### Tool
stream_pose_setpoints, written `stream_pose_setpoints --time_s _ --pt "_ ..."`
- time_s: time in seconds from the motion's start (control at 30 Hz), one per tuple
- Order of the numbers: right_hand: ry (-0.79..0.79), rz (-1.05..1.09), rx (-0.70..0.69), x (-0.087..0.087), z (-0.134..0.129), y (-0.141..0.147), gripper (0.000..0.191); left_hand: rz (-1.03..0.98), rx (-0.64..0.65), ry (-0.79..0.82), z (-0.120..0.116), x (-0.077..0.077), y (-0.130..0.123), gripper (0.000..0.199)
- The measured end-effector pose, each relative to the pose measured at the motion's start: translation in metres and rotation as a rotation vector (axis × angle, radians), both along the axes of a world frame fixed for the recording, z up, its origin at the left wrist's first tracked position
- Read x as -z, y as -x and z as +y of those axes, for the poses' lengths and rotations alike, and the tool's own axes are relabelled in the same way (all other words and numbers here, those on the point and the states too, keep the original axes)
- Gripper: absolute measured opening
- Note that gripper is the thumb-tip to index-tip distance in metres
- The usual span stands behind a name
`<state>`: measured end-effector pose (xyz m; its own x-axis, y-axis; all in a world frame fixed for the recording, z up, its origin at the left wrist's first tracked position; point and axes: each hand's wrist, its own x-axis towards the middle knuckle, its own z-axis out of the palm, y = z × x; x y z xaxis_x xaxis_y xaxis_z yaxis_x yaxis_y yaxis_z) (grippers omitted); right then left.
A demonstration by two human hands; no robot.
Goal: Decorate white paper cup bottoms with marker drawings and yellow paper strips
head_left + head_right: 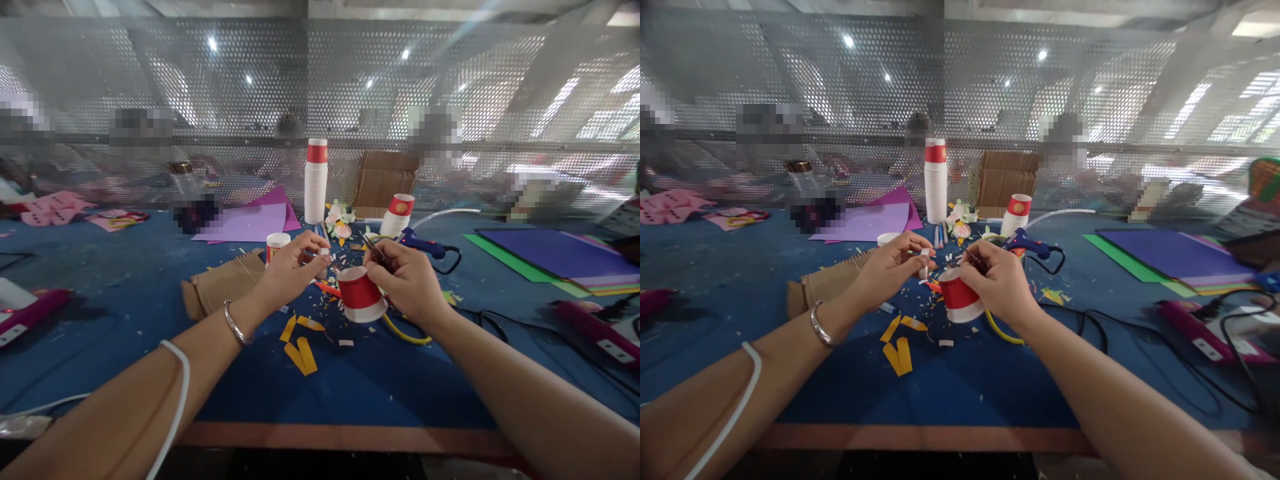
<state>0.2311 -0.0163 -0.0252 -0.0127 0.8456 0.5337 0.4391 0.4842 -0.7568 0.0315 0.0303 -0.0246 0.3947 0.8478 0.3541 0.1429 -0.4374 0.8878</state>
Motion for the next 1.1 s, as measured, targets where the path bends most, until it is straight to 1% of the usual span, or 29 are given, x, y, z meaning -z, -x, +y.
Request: stream_pose_setpoints --time_s 0.1,0.17,0.23,0.33,0.43,0.47,0.57,0.67,0.77,0.93,1.1 --pt "0.022 0.116 0.03 -0.006 0.006 -0.007 0.004 -0.17 -0.027 0.156 0.001 -0.005 0.001 0.017" --pt "0.032 0.17 0.073 -0.014 0.011 -0.012 0.004 -0.283 -0.007 0.28 0.0 -0.006 -0.002 0.016" --pt "-0.002 0.179 0.135 -0.027 0.019 -0.02 0.007 -0.384 0.034 0.391 -0.002 -0.006 -0.005 0.015" --pt "-0.104 0.121 0.213 -0.053 0.037 -0.033 0.012 -0.487 0.095 0.529 -0.005 -0.005 -0.007 0.015" --pt "-0.169 0.113 0.329 -0.081 0.065 -0.049 0.008 -0.49 0.133 0.582 -0.008 -0.005 -0.007 0.024" --pt "-0.184 0.026 0.451 -0.089 0.075 -0.054 0.009 -0.47 0.138 0.58 -0.01 -0.005 -0.007 0.029" --pt "-0.184 -0.055 0.574 -0.103 0.106 -0.071 0.019 -0.402 0.156 0.569 -0.014 -0.004 -0.006 0.043" --pt "-0.137 -0.141 0.644 -0.106 0.129 -0.087 0.025 -0.388 0.185 0.572 -0.015 -0.003 -0.006 0.047" --pt "-0.089 -0.199 0.703 -0.104 0.143 -0.099 0.029 -0.376 0.194 0.561 -0.014 -0.003 -0.006 0.047" --pt "-0.016 -0.233 0.775 -0.095 0.154 -0.111 0.034 -0.343 0.22 0.545 -0.013 -0.004 -0.005 0.048" --pt "0.064 -0.261 0.756 -0.086 0.157 -0.116 0.023 -0.363 0.26 0.532 -0.013 -0.004 -0.004 0.044"
